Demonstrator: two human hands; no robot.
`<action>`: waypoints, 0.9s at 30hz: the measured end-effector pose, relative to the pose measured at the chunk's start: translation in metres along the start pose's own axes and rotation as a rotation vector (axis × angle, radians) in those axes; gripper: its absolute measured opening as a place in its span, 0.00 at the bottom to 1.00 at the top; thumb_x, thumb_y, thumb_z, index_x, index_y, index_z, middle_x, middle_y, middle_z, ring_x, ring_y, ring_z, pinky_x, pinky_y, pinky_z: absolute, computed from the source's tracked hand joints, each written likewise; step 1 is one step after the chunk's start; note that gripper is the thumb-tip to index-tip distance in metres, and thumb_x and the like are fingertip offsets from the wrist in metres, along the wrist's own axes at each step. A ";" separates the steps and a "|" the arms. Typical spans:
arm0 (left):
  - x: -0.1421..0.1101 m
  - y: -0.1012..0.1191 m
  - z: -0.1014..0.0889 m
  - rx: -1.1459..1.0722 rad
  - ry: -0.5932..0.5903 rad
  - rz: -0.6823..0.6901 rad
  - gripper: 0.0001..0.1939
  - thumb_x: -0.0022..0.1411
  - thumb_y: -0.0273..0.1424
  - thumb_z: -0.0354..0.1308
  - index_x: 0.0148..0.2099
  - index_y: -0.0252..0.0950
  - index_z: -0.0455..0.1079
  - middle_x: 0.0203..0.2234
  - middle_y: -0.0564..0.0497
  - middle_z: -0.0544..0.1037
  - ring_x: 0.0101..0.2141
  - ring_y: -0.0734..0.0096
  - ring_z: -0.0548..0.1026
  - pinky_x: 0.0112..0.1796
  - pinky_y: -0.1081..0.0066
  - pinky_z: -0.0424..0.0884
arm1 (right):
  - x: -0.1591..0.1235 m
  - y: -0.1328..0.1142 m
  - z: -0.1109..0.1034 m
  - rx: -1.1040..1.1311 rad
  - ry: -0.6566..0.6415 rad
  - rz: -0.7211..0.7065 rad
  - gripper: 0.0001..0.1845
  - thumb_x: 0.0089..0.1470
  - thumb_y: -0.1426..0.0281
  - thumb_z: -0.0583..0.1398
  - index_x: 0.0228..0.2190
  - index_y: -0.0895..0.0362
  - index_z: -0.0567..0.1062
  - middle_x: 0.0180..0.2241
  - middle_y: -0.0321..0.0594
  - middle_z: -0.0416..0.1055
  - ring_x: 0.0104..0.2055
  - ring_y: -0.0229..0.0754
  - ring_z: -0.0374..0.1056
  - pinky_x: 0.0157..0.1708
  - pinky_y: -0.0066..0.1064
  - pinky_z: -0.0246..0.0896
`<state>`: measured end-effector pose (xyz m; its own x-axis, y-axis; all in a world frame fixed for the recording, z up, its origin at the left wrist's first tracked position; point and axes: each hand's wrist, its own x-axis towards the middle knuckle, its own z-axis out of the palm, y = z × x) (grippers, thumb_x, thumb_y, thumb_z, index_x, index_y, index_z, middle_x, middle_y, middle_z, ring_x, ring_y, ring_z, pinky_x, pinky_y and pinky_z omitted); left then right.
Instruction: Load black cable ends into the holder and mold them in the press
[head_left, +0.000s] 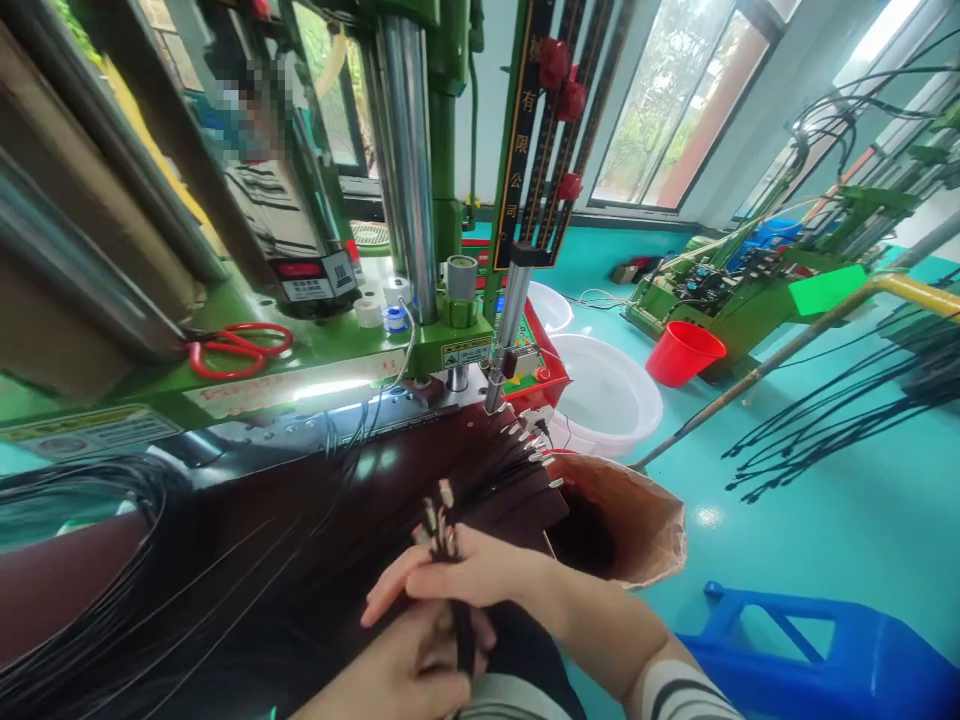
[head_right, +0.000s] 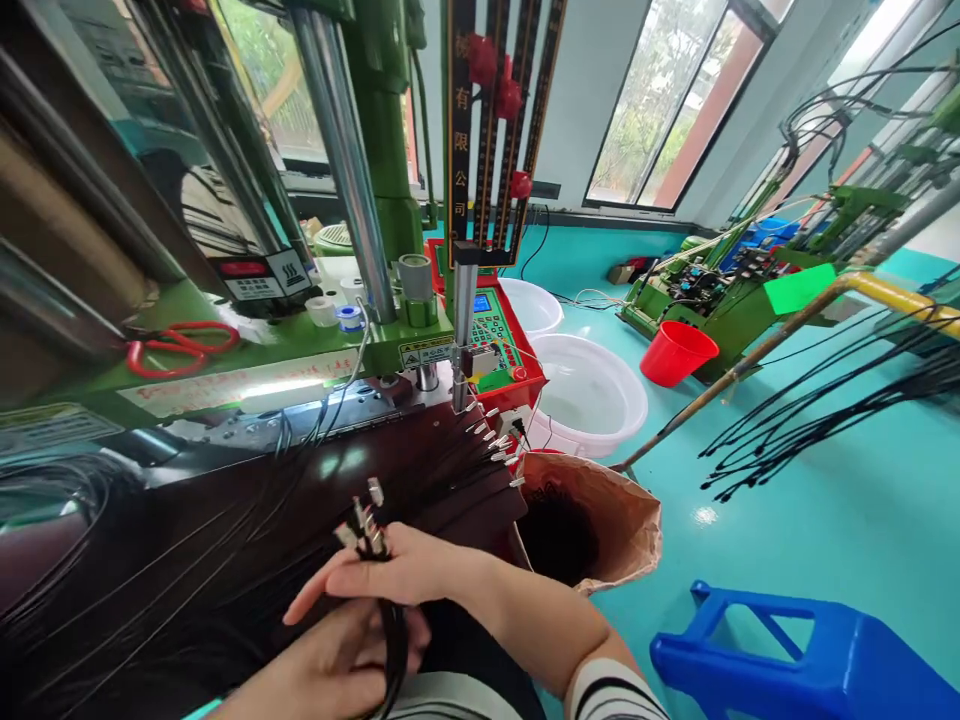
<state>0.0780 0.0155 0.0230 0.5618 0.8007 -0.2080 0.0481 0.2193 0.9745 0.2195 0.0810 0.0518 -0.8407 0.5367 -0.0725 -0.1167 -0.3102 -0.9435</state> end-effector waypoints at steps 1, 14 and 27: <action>0.005 0.001 0.005 -0.126 0.063 0.005 0.15 0.50 0.43 0.57 0.33 0.36 0.66 0.23 0.49 0.71 0.27 0.67 0.71 0.29 0.69 0.67 | 0.002 0.004 0.001 -0.050 0.012 0.059 0.21 0.50 0.57 0.57 0.39 0.60 0.74 0.32 0.39 0.71 0.32 0.39 0.68 0.31 0.27 0.64; 0.033 0.010 0.021 -0.462 0.507 0.076 0.13 0.59 0.40 0.50 0.35 0.33 0.62 0.15 0.57 0.68 0.13 0.83 0.61 0.18 0.77 0.58 | 0.043 -0.059 -0.037 -0.319 0.001 -0.010 0.21 0.54 0.62 0.55 0.46 0.61 0.70 0.44 0.49 0.70 0.46 0.43 0.66 0.49 0.38 0.56; 0.054 0.014 0.010 -0.588 0.444 0.000 0.15 0.54 0.40 0.54 0.35 0.31 0.64 0.15 0.58 0.64 0.12 0.84 0.57 0.13 0.78 0.53 | 0.045 -0.066 -0.052 -0.621 -0.072 0.036 0.23 0.58 0.59 0.48 0.44 0.62 0.70 0.47 0.47 0.69 0.49 0.41 0.64 0.50 0.33 0.56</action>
<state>0.1169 0.0564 0.0264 0.1685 0.9235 -0.3447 -0.4728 0.3826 0.7938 0.2167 0.1659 0.0939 -0.8742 0.4739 -0.1059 0.2232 0.1985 -0.9544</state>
